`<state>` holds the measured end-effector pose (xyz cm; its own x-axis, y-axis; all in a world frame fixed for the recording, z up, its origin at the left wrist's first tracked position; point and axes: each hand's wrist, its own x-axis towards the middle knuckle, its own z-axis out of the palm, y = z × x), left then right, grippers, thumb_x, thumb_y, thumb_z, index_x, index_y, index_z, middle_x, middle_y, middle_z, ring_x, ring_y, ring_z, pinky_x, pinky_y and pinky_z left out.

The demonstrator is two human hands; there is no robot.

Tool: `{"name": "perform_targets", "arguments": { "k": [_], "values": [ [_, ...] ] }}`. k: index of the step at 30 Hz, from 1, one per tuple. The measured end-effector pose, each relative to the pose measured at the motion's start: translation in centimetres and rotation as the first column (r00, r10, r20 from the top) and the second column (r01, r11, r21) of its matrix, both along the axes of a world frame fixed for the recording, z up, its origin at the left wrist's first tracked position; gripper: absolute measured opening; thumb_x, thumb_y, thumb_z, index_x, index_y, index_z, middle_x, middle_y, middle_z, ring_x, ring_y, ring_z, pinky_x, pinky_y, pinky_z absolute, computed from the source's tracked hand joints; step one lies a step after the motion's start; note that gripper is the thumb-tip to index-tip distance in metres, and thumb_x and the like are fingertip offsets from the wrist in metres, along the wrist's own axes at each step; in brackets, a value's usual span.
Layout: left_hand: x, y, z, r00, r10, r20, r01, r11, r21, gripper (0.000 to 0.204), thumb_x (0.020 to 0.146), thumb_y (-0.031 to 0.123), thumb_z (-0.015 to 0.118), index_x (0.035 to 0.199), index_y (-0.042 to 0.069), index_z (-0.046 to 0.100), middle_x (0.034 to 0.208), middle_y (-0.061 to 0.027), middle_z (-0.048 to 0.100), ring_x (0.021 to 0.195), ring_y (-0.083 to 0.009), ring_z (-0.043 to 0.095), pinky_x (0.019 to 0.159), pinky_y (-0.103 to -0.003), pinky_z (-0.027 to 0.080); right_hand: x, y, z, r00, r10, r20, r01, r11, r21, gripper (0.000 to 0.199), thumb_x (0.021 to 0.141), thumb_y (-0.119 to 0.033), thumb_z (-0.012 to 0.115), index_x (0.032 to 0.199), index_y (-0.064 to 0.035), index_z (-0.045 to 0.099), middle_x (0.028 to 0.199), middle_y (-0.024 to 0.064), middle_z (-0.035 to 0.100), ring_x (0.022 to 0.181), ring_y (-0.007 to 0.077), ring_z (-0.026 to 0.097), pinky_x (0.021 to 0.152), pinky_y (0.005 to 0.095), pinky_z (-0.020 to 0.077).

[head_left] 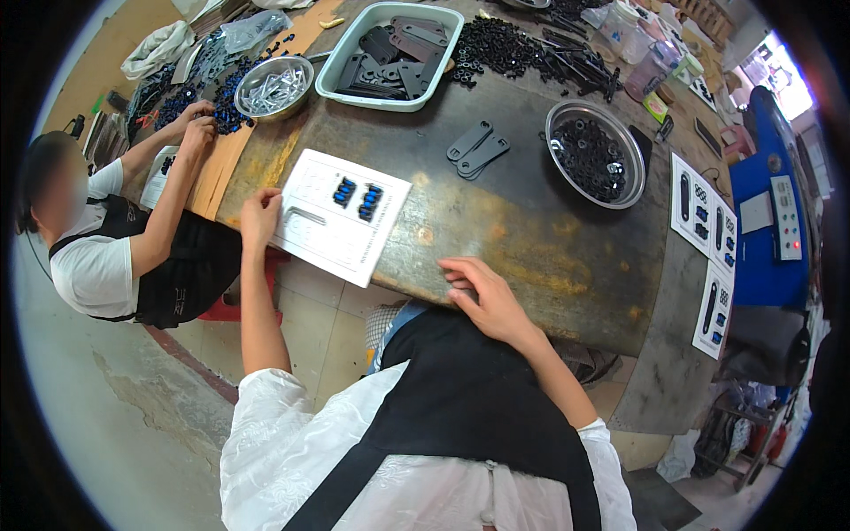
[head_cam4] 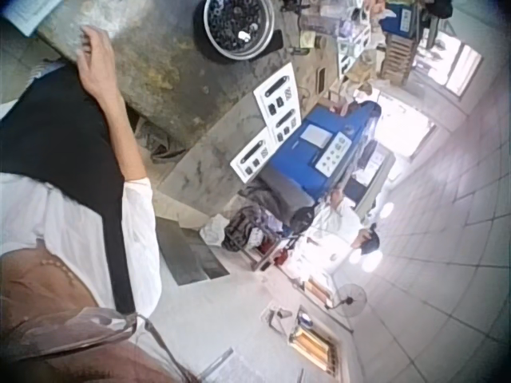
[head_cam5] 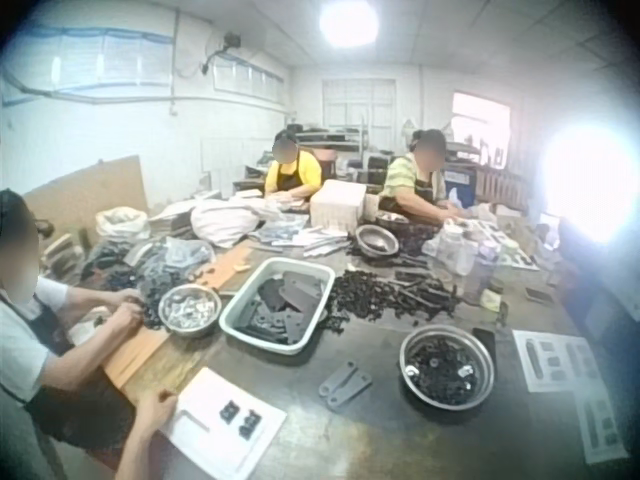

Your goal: The person assembles door lock components by hand, placing washers, blue plastic pieces, and metal handles onto printed cardboard backings. The person repeatedly picks parts from bowls and trays, arranges them on the backings, and moves completed units aside.

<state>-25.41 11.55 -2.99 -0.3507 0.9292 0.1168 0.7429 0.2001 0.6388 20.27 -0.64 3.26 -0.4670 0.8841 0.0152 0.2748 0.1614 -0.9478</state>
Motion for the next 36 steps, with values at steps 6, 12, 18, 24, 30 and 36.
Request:
{"name": "perform_targets", "arguments": {
  "k": [6, 12, 18, 24, 30, 36],
  "values": [
    [11.4, -2.6, 1.7, 0.991, -0.100, 0.088, 0.098, 0.995, 0.021, 0.020, 0.090, 0.016, 0.071, 0.103, 0.001, 0.073, 0.089, -0.0139, 0.072, 0.080, -0.0253, 0.069, 0.075, -0.036, 0.053, 1.5, -1.4, -1.5, 0.974, -0.201, -0.105, 0.167, 0.949, -0.267, 0.044, 0.101, -0.005, 0.056, 0.144, -0.0033, 0.049, 0.140, 0.0152, 0.057, 0.121, 0.0238, 0.062, 0.102, 0.0364, 0.0521],
    [19.4, -6.0, 2.8, 0.978, -0.190, 0.083, 0.193, 0.981, -0.025, 0.020, 0.091, 0.016, 0.069, 0.105, 0.001, 0.071, 0.094, -0.0164, 0.069, 0.082, -0.0298, 0.068, 0.076, -0.040, 0.053, 6.9, -5.1, -2.2, 0.873, -0.449, -0.191, 0.348, 0.848, -0.399, 0.043, 0.105, -0.008, 0.051, 0.147, 0.0017, 0.045, 0.142, 0.0183, 0.057, 0.123, 0.0219, 0.060, 0.104, 0.0345, 0.0500],
    [25.8, -8.8, 4.6, 0.936, -0.335, 0.112, 0.345, 0.935, -0.086, 0.019, 0.092, 0.015, 0.068, 0.106, 0.002, 0.069, 0.095, -0.0131, 0.066, 0.081, -0.0293, 0.067, 0.076, -0.041, 0.053, 12.5, -7.6, -2.9, 0.769, -0.621, -0.151, 0.524, 0.748, -0.407, 0.042, 0.106, -0.011, 0.050, 0.146, 0.0024, 0.046, 0.132, 0.0172, 0.063, 0.112, 0.0197, 0.065, 0.096, 0.0326, 0.0534],
    [29.0, -9.6, 4.4, 0.861, -0.491, 0.129, 0.502, 0.862, -0.067, 0.016, 0.092, 0.013, 0.068, 0.103, 0.002, 0.068, 0.093, -0.0127, 0.064, 0.084, -0.0311, 0.065, 0.076, -0.043, 0.051, 16.4, -7.5, -1.1, 0.710, -0.698, 0.098, 0.679, 0.640, -0.360, 0.031, 0.107, -0.009, 0.049, 0.134, 0.0023, 0.058, 0.110, 0.0110, 0.072, 0.092, 0.0134, 0.068, 0.080, 0.0278, 0.0565],
    [30.0, -9.0, 4.3, 0.855, -0.512, 0.078, 0.518, 0.845, -0.132, 0.016, 0.096, 0.022, 0.064, 0.096, 0.006, 0.068, 0.095, -0.0126, 0.065, 0.086, -0.0356, 0.065, 0.076, -0.046, 0.051, 17.3, 0.8, 3.7, 0.683, -0.713, 0.158, 0.691, 0.701, 0.175, 0.021, 0.100, -0.005, 0.058, 0.116, -0.0003, 0.071, 0.099, 0.0084, 0.075, 0.084, 0.0115, 0.067, 0.076, 0.0267, 0.0549],
    [29.4, -7.0, 5.8, 0.835, -0.543, 0.086, 0.550, 0.829, -0.105, 0.019, 0.097, 0.023, 0.065, 0.098, 0.005, 0.070, 0.094, -0.0135, 0.067, 0.084, -0.0339, 0.066, 0.074, -0.042, 0.050, 21.8, 15.9, -0.6, 0.592, -0.585, 0.554, 0.323, 0.802, 0.503, 0.051, 0.086, -0.027, 0.076, 0.132, -0.0068, 0.066, 0.135, 0.0190, 0.063, 0.124, 0.0340, 0.061, 0.105, 0.0400, 0.0478]
  ]
}}
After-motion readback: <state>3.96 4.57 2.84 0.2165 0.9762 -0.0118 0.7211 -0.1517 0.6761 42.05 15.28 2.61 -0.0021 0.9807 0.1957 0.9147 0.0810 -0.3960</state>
